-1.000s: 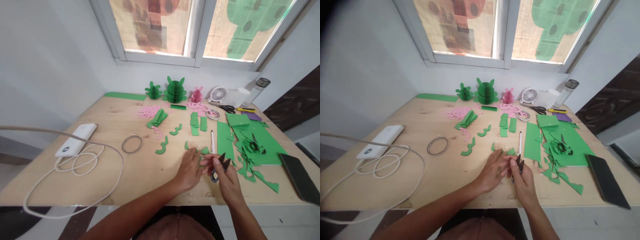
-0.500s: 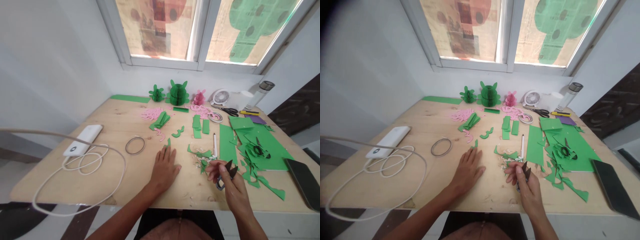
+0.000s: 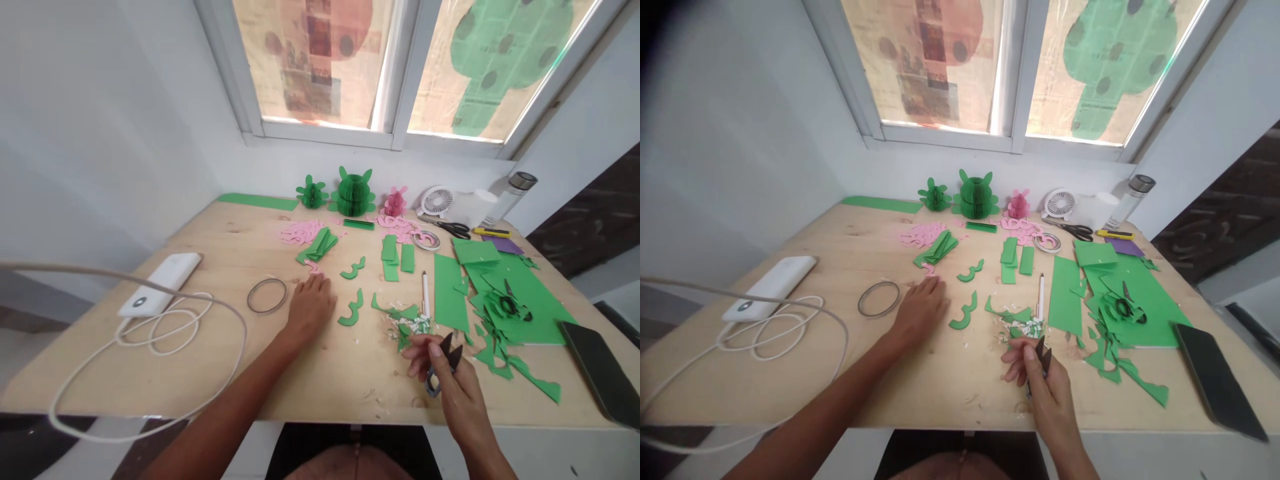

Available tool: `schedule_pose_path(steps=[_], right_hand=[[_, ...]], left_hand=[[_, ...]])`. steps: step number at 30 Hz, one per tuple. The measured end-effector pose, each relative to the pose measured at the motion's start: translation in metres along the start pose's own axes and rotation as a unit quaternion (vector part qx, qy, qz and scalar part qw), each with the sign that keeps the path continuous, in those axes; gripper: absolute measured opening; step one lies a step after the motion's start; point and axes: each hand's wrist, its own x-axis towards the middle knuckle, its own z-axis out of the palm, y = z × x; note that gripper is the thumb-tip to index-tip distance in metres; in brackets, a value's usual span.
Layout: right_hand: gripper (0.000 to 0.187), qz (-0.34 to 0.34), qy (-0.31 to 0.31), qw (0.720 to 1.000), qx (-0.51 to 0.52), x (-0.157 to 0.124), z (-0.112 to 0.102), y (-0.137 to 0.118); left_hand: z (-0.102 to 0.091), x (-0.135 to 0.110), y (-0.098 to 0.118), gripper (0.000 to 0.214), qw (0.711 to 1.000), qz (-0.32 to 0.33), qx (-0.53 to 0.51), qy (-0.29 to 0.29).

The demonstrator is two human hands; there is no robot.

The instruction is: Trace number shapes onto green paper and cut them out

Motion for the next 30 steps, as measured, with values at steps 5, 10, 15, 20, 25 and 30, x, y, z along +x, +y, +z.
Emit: schedule_pose_path(steps=[5, 10, 15, 20, 25, 30], right_hand=[[0.041, -0.011, -0.042, 0.999, 0.001, 0.006, 0.001, 0.007], [0.037, -0.008, -0.063, 0.998, 0.003, 0.006, 0.003, 0.006], [0.036, -0.006, -0.054, 0.999, 0.001, 0.003, 0.002, 0.006], [0.037, -0.001, -0.055, 0.998, 0.009, 0.004, 0.004, 0.008], [0.037, -0.009, -0.053, 0.998, 0.021, 0.003, 0.004, 0.008], [0.039, 0.011, -0.059, 0.998, 0.005, 0.004, -0.001, 0.012]], left_hand=[[0.002, -0.027, -0.009, 0.036, 1.000, 0.006, 0.011, -0.004], [-0.004, -0.028, -0.018, 0.035, 0.999, -0.019, 0.023, 0.016], [-0.011, -0.022, -0.026, 0.030, 0.999, -0.008, 0.045, 0.006], [-0.012, -0.014, -0.023, 0.031, 0.997, -0.022, 0.076, 0.011], [-0.011, -0.004, -0.016, 0.025, 0.996, 0.009, 0.082, -0.016], [-0.014, 0.000, -0.020, 0.026, 0.996, -0.004, 0.085, -0.020]])
